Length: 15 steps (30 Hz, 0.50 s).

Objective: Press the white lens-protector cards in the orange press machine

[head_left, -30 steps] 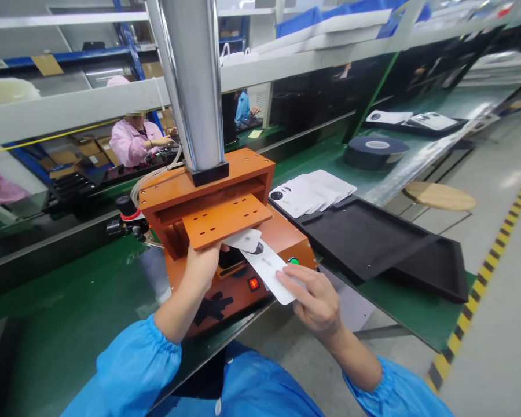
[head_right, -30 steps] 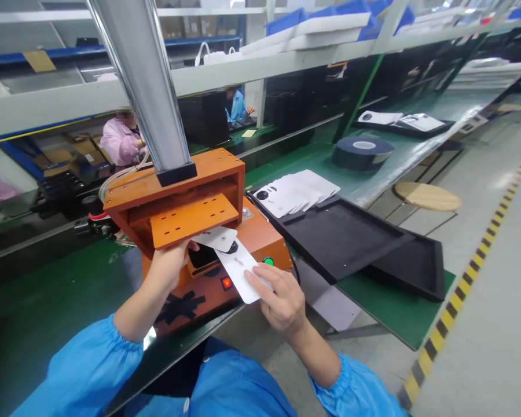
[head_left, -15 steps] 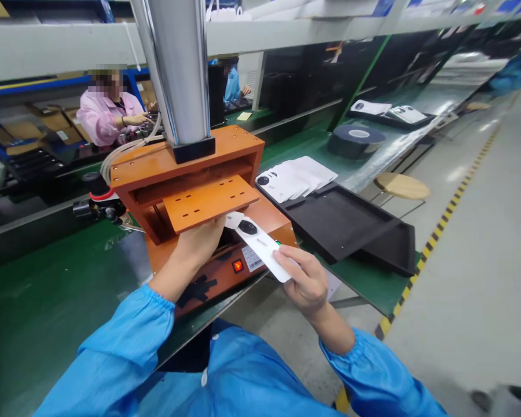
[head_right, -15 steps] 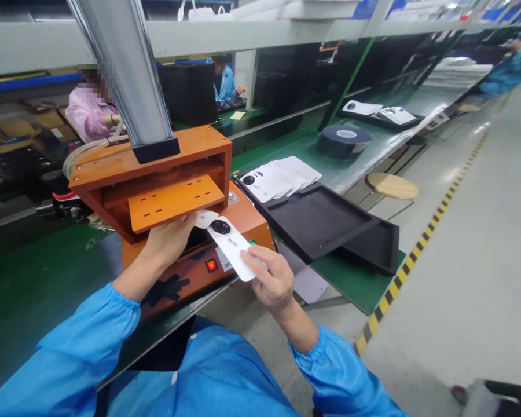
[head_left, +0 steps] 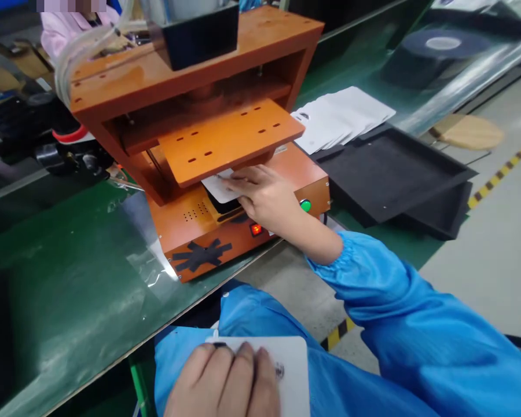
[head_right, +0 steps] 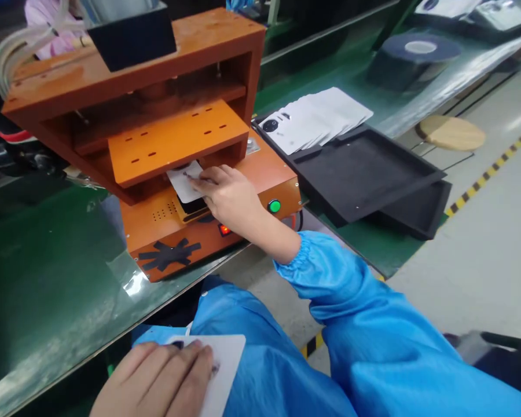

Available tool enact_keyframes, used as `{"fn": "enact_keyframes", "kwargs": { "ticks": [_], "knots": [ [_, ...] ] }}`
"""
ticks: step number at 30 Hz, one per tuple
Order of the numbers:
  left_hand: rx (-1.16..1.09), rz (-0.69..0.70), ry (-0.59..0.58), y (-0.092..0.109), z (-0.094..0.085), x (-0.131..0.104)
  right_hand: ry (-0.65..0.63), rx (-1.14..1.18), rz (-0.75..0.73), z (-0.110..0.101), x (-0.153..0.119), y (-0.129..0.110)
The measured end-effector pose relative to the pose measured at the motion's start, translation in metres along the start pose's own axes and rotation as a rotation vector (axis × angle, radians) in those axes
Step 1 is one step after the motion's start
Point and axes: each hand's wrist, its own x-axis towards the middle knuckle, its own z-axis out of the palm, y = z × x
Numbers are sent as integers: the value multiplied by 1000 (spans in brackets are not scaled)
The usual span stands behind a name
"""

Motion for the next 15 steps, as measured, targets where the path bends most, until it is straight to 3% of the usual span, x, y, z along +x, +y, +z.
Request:
{"fn": "enact_keyframes", "kwargs": {
  "ticks": [6,10,15],
  "knots": [
    [-198,-211,-37,-11,21,-4,-219,66,-23,-24,7,2],
    [-152,-216,-55,-21,25,-11,-267,36,-12,-37,11,-8],
    [-164,-177,-72,-24,38,-16,-217,-38,22,-12,34,-5]
  ]
}}
